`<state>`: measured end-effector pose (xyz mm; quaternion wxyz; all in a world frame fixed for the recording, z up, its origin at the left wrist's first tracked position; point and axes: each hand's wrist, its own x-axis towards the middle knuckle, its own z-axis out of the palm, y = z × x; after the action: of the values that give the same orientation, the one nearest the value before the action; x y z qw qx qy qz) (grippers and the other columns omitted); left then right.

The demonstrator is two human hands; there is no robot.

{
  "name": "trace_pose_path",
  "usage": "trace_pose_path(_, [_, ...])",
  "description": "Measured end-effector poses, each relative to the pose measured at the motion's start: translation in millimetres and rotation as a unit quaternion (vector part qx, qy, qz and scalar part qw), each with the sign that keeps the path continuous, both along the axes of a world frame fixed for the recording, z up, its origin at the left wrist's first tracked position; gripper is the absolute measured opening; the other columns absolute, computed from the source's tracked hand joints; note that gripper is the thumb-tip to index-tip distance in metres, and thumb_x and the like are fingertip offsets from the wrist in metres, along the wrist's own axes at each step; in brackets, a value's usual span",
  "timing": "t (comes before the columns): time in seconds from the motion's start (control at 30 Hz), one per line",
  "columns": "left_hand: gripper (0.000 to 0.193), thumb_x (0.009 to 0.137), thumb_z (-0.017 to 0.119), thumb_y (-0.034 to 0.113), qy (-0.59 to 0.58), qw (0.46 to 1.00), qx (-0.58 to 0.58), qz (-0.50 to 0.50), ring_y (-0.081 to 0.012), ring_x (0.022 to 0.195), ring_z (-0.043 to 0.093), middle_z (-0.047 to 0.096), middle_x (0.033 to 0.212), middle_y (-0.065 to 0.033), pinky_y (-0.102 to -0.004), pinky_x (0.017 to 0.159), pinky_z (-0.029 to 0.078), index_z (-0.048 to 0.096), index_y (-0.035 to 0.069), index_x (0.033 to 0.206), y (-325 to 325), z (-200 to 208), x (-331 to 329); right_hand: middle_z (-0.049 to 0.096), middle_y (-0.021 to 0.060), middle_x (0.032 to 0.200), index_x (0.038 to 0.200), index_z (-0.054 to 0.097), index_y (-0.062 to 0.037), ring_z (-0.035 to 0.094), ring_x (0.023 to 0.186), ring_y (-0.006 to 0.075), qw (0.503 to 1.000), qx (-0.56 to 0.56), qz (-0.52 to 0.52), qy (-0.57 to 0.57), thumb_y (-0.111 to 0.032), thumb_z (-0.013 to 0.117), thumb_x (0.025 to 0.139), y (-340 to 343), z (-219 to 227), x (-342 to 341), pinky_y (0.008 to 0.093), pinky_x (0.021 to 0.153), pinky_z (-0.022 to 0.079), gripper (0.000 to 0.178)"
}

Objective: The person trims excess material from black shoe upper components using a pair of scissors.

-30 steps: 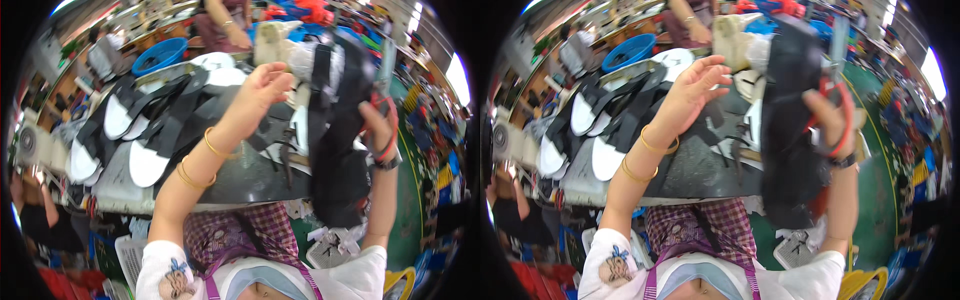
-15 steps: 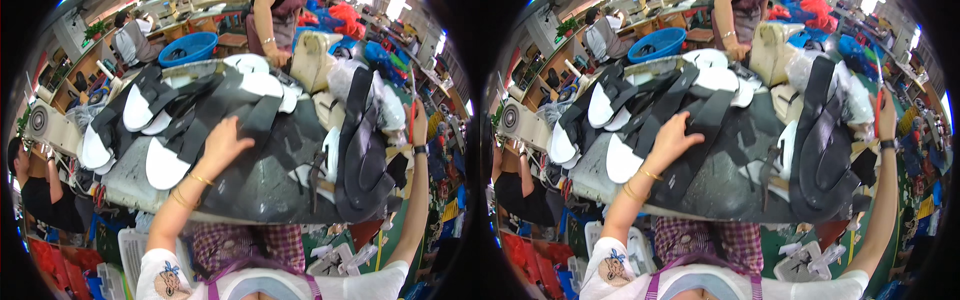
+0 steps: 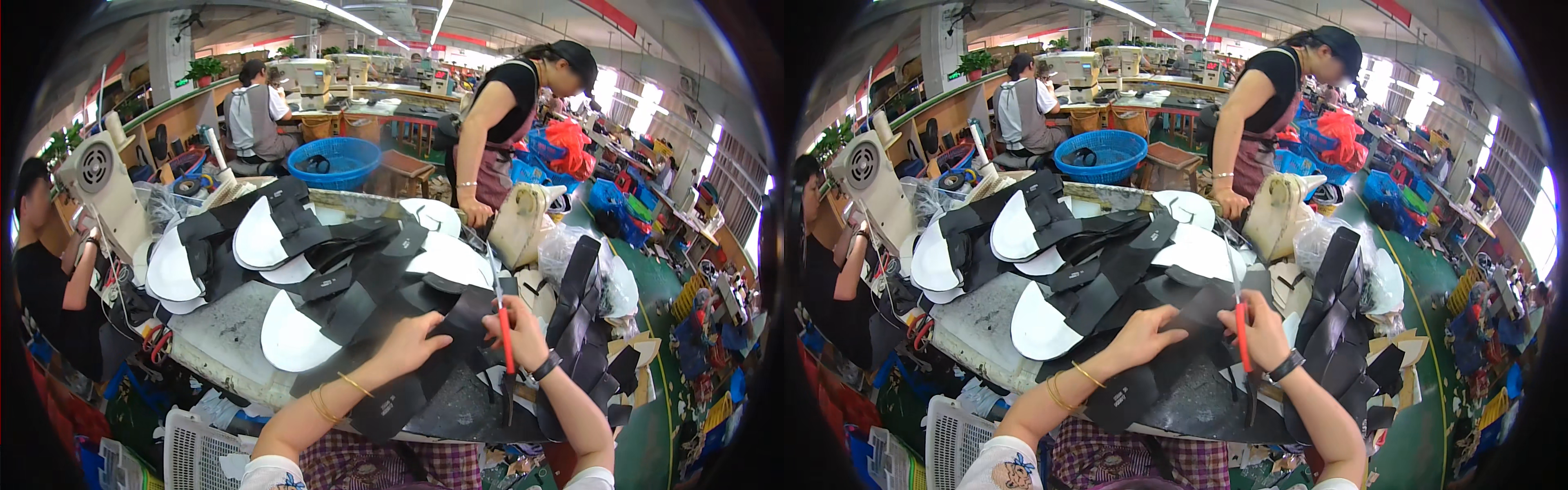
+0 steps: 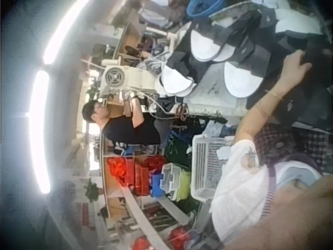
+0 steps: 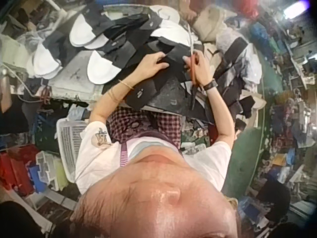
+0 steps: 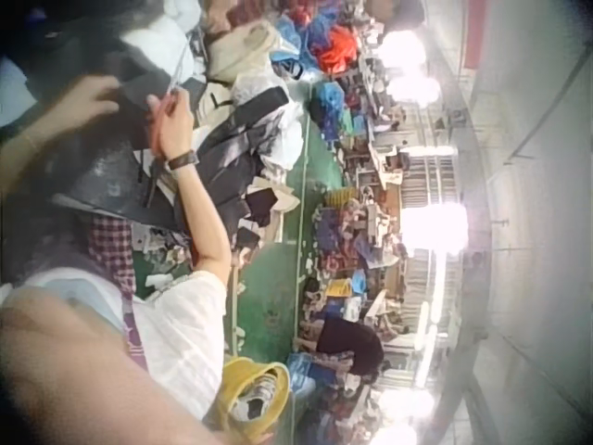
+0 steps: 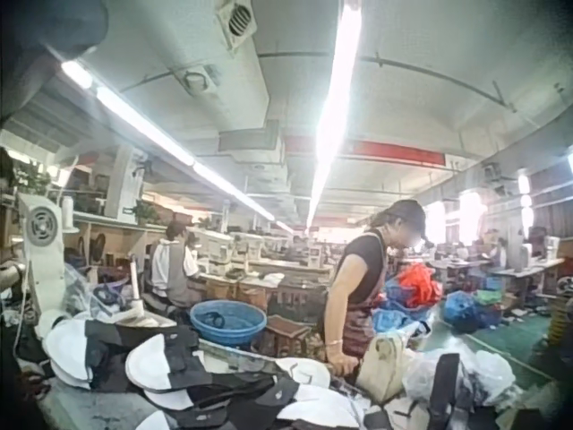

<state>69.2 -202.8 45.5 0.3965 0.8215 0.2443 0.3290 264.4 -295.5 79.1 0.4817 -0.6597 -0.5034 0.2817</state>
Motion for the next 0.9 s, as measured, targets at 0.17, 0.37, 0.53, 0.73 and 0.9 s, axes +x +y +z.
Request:
trace_pose_path(0.17, [0.026,0.086,0.056,0.02,0.046,0.993,-0.107,-0.004,-0.0097,0.056,0.048,0.055,0.063,-0.0077,-0.027,0.054,0.039,0.057,-0.002,0.101,-5.6,-14.9,-29.7,0.053,0.005,0.074,0.112,0.044,0.0011,0.056,0.06,0.0108,0.991,0.007,0.024,0.131,-0.006,0.065,0.078,13.7,-20.4,-24.3,0.0223,0.05,0.048,0.041])
trace_pose_path(0.37, [0.024,0.09,0.051,0.017,0.07,0.977,-0.201,-0.032,-0.0036,0.068,0.048,0.057,0.076,0.0006,-0.0219,0.06,0.04,0.056,-0.004,0.102,-11.1,-21.6,-46.2,0.051,0.0048,0.076,0.112,0.043,0.0016,0.057,0.058,0.0127,0.981,-0.053,0.036,0.185,-0.003,0.062,0.079,4.3,-24.2,-37.2,0.0218,0.047,0.047,0.039])
trace_pose_path(0.53, [0.03,0.087,0.055,0.011,-0.138,0.81,-0.553,-0.138,-0.0104,0.092,0.054,0.058,0.103,-0.0059,-0.025,0.08,0.045,0.047,0.001,0.114,-14.2,-21.2,-43.5,0.052,0.0043,0.072,0.112,0.043,-0.0008,0.056,0.054,0.011,0.99,-0.049,0.055,0.123,-0.005,0.059,0.081,9.9,-18.5,-40.6,0.0226,0.043,0.044,0.035])
trace_pose_path(0.73, [0.032,0.083,0.053,0.002,-0.119,0.861,-0.477,-0.133,-0.0091,0.082,0.059,0.061,0.1,-0.0066,-0.0221,0.073,0.049,0.051,-0.004,0.114,-16.5,4.4,-60.5,0.054,0.0096,0.073,0.099,0.054,-0.0045,0.055,0.063,0.0261,0.922,0.091,0.093,-0.365,-0.01,0.069,0.071,-19.7,21.3,-23.1,0.0317,0.057,0.044,0.033])
trace_pose_path(0.9, [0.032,0.082,0.054,0.002,-0.089,0.86,-0.482,-0.141,-0.0081,0.081,0.059,0.062,0.099,-0.006,-0.0215,0.072,0.049,0.053,-0.005,0.113,-22.5,2.0,-56.2,0.05,0.009,0.08,0.102,0.054,-0.0088,0.052,0.074,0.0277,0.858,0.02,0.16,-0.487,-0.008,0.066,0.062,-51.9,21.8,5.1,0.0358,0.064,0.042,0.041])
